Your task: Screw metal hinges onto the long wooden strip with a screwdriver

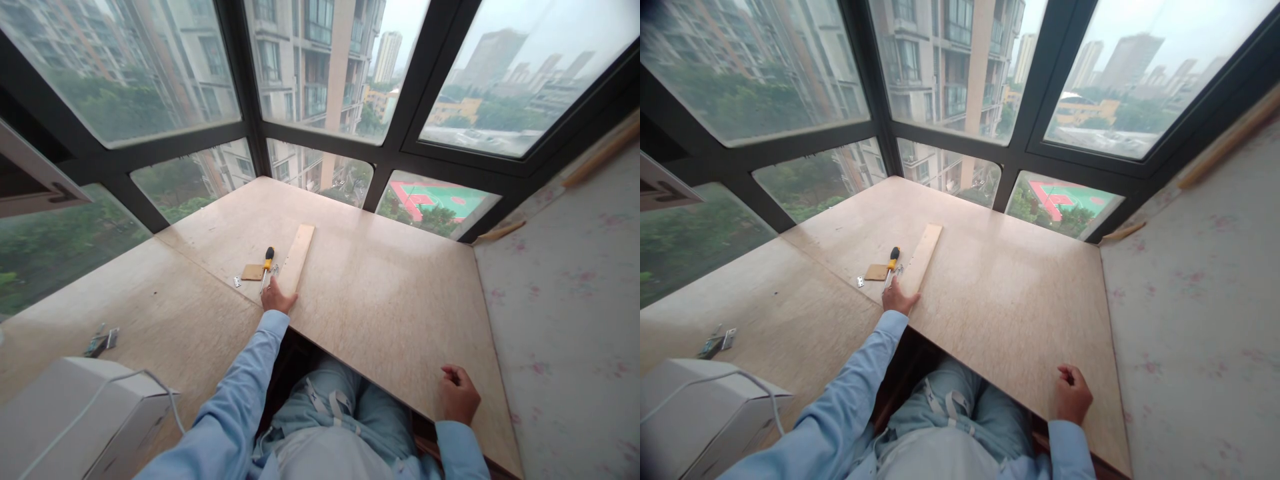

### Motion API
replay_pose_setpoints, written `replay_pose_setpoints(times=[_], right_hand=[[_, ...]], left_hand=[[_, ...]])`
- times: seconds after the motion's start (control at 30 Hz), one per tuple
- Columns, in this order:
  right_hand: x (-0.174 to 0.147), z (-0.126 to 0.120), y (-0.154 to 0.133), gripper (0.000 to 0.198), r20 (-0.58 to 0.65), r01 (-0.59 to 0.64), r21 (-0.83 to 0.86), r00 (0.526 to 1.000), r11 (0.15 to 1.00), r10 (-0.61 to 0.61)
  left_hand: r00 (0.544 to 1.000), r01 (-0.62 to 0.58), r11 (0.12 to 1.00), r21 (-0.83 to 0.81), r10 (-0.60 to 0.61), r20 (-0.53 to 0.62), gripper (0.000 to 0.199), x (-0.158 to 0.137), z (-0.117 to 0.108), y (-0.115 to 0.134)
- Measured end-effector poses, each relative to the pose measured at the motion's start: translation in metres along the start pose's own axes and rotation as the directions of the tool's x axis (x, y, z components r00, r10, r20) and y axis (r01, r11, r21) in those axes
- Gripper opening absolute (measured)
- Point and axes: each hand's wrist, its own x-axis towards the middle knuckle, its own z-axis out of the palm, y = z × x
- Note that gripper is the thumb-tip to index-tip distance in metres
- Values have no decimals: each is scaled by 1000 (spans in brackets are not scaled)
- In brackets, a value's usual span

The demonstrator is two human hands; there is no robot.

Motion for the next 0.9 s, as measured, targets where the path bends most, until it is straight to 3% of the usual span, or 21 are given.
replay_pose_setpoints(times=[0.23, 0.4, 0.67, 0.8, 0.9], right_hand=[[-1, -1, -2, 29, 1, 8, -2, 1000, 1000, -8], [-3, -4, -8, 28, 4, 14, -9, 1000, 1000, -14], [-5, -5, -17, 26, 13, -16, 43, 1000, 999, 15], [-13, -2, -29, 25, 62, -70, 225, 996, 972, 57], [-24, 3, -53, 24, 186, -80, 381, 982, 921, 8]], left_hand=[[1000, 11, 997, -73, -12, -6, 100, -4, -7, -1], [997, 8, 990, -139, -18, -74, 98, -10, -17, 8], [996, -35, 968, -248, 13, -92, 97, -30, -34, 51], [989, -129, 931, -341, 93, -119, 95, -50, -28, 80], [979, -199, 890, -410, 164, -120, 94, -70, -22, 105]])
